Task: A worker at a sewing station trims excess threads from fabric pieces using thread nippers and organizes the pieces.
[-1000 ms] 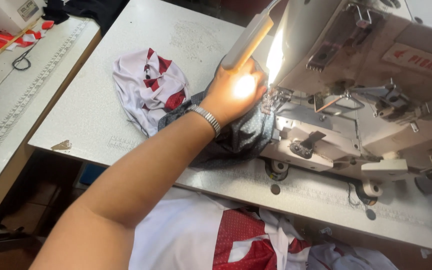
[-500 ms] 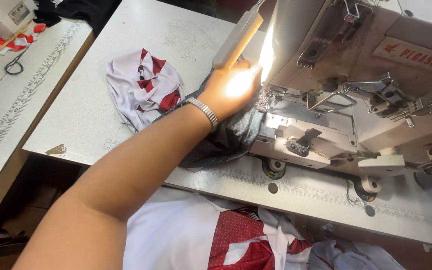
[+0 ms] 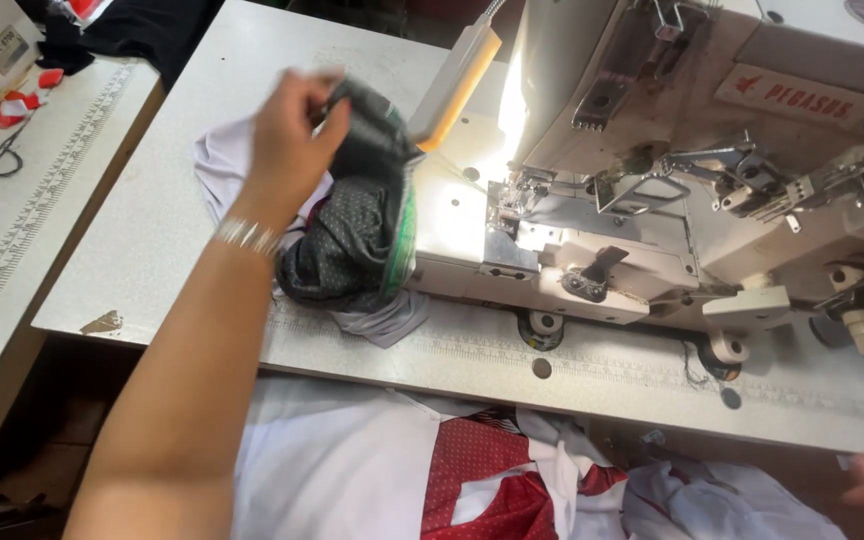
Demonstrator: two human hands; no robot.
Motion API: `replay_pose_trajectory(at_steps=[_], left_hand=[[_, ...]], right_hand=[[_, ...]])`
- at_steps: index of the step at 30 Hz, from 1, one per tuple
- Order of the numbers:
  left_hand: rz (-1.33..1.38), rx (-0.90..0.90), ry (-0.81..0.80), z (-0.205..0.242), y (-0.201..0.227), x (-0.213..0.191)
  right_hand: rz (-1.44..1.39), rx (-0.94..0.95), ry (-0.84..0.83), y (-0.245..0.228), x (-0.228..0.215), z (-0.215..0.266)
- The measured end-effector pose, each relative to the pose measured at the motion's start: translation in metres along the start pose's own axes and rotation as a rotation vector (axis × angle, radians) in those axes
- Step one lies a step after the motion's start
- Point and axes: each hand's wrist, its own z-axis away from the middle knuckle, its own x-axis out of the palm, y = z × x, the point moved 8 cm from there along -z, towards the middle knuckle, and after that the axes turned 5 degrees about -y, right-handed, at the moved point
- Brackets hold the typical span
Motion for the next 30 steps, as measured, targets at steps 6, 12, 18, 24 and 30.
replay_pose_trajectory(at_steps=[6,12,18,24,30], left_hand=[[-0.073,0.376,-0.036,0.145,0.098,-0.014],[-0.182,0.545,0.022,0.182,0.144,0.002],[-0.393,0.535,0.284,0.189,0.14,-0.001],[-0.331,0.491,0.285,0.183,0.142,-0.003],[-0.333,0.491,0.289,0.182,0.137,0.0]], right_hand=[[0.092,-0.27,0.085,-0.198,0.188,0.352],[-0.107,-1.187,0.023,-0.338,0.252,0.455],[0.05,-1.34,0.064,-0.39,0.285,0.466],[0.067,-1.326,0.127,-0.404,0.294,0.448],[0.003,-1.368,0.124,-0.415,0.29,0.46]])
